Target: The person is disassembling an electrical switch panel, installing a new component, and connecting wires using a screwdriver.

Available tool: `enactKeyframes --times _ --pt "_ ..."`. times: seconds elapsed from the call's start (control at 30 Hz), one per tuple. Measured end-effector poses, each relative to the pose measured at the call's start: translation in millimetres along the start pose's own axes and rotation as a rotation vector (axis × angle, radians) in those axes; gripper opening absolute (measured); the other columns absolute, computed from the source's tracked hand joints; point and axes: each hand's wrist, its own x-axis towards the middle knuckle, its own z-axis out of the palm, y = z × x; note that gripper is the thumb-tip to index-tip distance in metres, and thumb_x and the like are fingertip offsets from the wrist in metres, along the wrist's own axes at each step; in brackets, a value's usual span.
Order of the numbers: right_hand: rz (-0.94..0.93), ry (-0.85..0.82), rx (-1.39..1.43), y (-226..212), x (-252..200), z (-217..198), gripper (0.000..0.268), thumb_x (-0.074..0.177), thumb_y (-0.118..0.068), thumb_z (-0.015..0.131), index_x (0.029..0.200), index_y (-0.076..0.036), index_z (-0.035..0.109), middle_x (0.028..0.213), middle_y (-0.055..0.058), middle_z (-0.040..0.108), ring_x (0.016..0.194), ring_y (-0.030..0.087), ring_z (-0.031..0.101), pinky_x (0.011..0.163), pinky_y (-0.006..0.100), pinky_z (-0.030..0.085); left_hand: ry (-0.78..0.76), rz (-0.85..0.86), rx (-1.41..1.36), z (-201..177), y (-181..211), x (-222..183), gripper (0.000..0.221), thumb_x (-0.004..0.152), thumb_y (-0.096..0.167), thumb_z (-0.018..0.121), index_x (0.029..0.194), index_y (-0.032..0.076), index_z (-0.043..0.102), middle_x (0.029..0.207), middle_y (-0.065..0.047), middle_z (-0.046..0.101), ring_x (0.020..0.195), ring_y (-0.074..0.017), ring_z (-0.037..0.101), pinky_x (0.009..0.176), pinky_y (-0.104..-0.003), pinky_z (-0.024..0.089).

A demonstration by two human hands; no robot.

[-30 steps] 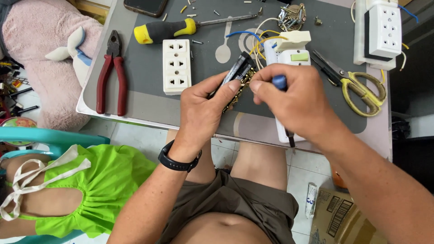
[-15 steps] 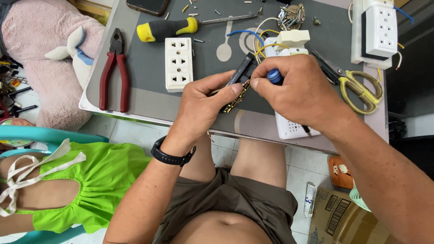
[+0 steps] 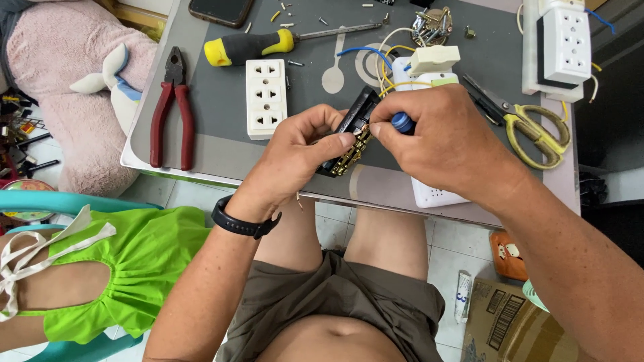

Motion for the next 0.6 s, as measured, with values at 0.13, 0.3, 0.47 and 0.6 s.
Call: enactKeyframes --times 0.13,0.3,0.47,0.6 --pt "0.138 0.024 0.038 -3.9 -0.4 3.3 0.011 0.081 -0.014 0.062 0.074 -0.014 0.071 0.058 -0.004 0.057 0.055 0.009 0.044 0.051 0.028 0.035 -0.043 -0.018 -0.017 -1.8 2.0 -0.8 0.019 0.086 0.013 0.068 0.078 0.015 0.051 0.071 0.007 0.05 0.065 -0.0028 0.042 0.06 -0.019 0.034" --pt "0.275 0.029 0.1 -5.9 -0.2 4.1 0.012 0.078 -0.018 0.063 0.072 -0.015 0.073 0.058 -0.007 0.057 0.057 0.008 0.043 0.053 0.027 0.035 -0.105 0.054 -0.134 -0.1 -0.3 -1.3 0.021 0.084 0.01 0.071 0.077 0.014 0.051 0.082 0.003 0.052 0.071 -0.006 0.046 0.066 -0.02 0.039" --pt "0.4 0.051 0.296 -6.9 -2.1 9.5 0.01 0.076 -0.016 0.067 0.069 -0.014 0.074 0.053 -0.004 0.06 0.051 0.004 0.044 0.047 0.023 0.035 -0.14 0.112 -0.182 0.7 -4.5 -2.7 0.022 0.084 0.008 0.071 0.078 0.012 0.05 0.082 0.001 0.054 0.071 -0.008 0.047 0.065 -0.022 0.042" --pt "0.482 0.05 0.529 -9.9 -5.5 11.9 0.009 0.079 -0.009 0.066 0.074 -0.006 0.073 0.051 0.003 0.053 0.042 0.009 0.036 0.038 0.025 0.027 -0.107 0.156 -0.114 4.2 -8.3 -5.9 0.019 0.087 0.011 0.066 0.08 0.013 0.049 0.083 0.002 0.053 0.07 -0.0068 0.043 0.064 -0.021 0.036"
